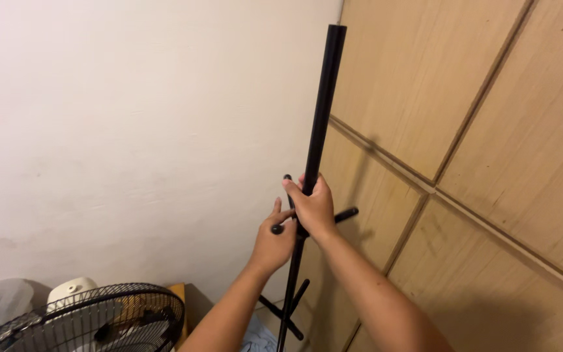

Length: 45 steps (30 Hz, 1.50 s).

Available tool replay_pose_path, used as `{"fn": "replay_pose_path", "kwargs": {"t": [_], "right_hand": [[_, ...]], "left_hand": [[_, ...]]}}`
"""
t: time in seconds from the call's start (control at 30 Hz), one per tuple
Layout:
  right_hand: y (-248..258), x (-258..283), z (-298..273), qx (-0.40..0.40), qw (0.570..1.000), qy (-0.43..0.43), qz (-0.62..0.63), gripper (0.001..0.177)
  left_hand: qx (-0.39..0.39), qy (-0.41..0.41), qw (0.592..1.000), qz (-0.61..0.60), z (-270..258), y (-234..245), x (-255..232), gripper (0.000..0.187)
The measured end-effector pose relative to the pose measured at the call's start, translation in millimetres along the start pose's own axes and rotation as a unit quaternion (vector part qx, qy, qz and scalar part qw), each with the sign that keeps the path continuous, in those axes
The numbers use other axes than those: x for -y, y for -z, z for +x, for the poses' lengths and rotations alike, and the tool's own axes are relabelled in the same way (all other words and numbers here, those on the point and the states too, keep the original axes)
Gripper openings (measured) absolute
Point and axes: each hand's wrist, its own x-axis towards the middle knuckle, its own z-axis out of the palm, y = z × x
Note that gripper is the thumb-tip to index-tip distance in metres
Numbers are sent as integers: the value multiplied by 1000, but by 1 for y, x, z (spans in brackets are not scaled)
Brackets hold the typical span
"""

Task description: The person disassembles a black metal coat rack by hand, removing multiple hook arms and a central pole. They place the removed parts on a nearby plastic storage bin and continue to detach additional components from the rack.

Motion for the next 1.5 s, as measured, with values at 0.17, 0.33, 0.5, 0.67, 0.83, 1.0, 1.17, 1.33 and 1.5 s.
{"fn": "replay_pose_path", "kwargs": {"t": [0.17,0.33,0.5,0.67,0.83,1.0,1.17,1.33,1.5], "right_hand": [[7,-7,27,69,972,-177,141,23],[26,-8,46,290,900,-194,262,32],[0,16,-3,2,996,-59,63,20],[-4,21,-4,-55,994,-92,20,32],[24,1,42,253,915,-199,242,32],[6,-2,18,46,987,-119,101,32],[-15,1,-30,-106,993,21,-41,32],[0,-15,-1,19,979,-190,68,31],[19,-16,20,223,924,-233,204,36]], "left_hand": [[61,-11,997,44,10,8,15,34],[79,-16,995,52,13,7,15,39],[64,13,998,15,17,10,18,37],[72,58,996,-17,17,6,25,36],[88,17,996,7,18,8,28,39],[51,-11,999,-7,15,4,20,34],[88,103,988,-78,12,7,13,29],[105,-4,994,5,14,15,18,35],[127,-27,991,40,16,17,20,39]]}}
